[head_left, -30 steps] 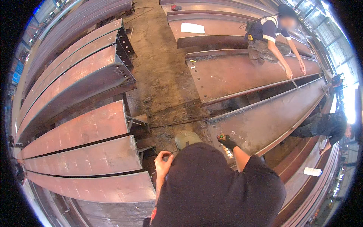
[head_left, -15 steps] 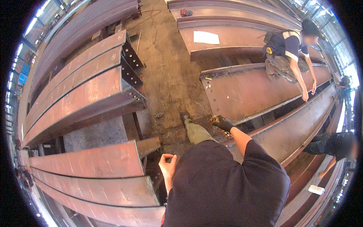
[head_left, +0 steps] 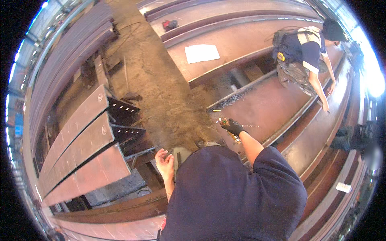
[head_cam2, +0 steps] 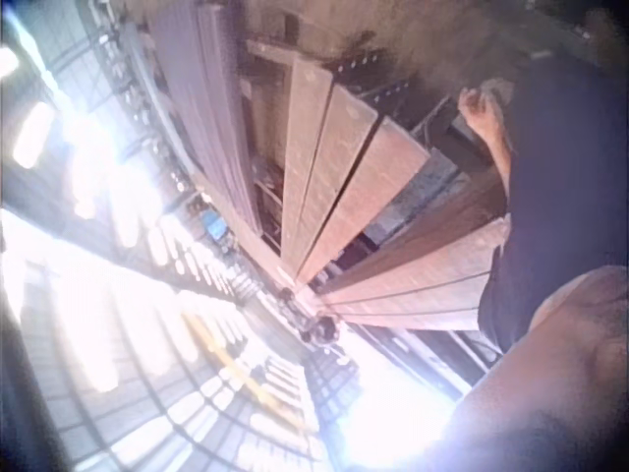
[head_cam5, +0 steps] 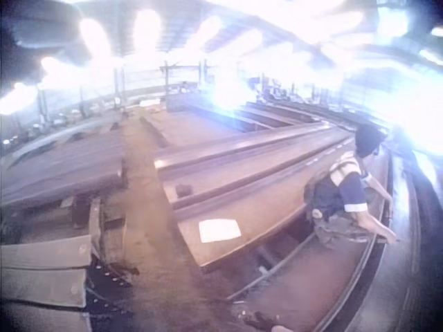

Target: The person operates a crane remote to lift and reposition long metal beams in a fabrication shop. They guide the suspended beam into place among other stacked beams and then walk to another area to continue handling additional beams.

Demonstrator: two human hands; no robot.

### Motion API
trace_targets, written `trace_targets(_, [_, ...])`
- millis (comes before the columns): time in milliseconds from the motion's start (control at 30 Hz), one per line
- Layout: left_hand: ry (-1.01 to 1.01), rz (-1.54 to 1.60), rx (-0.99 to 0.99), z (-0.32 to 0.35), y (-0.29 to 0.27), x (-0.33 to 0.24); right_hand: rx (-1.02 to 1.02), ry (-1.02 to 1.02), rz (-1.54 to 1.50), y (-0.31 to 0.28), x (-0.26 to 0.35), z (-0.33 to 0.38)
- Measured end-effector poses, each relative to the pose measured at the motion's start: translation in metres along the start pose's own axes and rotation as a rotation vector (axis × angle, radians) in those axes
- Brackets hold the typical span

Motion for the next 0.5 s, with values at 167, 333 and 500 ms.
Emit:
trace_targets(167, [-0.087,-0.015,0.111,-0.085,0.016,0.01,0.031,-0.207,-0.088,0.026,0.036,-0.038])
trace_targets(333, [-0.111,0.044,0.161,-0.174,0.012,0.031,0.087,-0.041,-0.006,0.05,0.064,-0.093])
trace_targets(500, [-0.145,0.064,0.179,-0.276,-0.002,0.033,0.124,0.008,0.041,-0.007,0.142,-0.135])
Point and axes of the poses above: each hand's wrist, its own z-axis away from the middle knuckle, its own y-axis out of the palm, x = y × z, the point moved 10 cm from there along -z, towards the middle knuckle, and after that the axes turned 12 degrees about z, right-handed, at the moved point
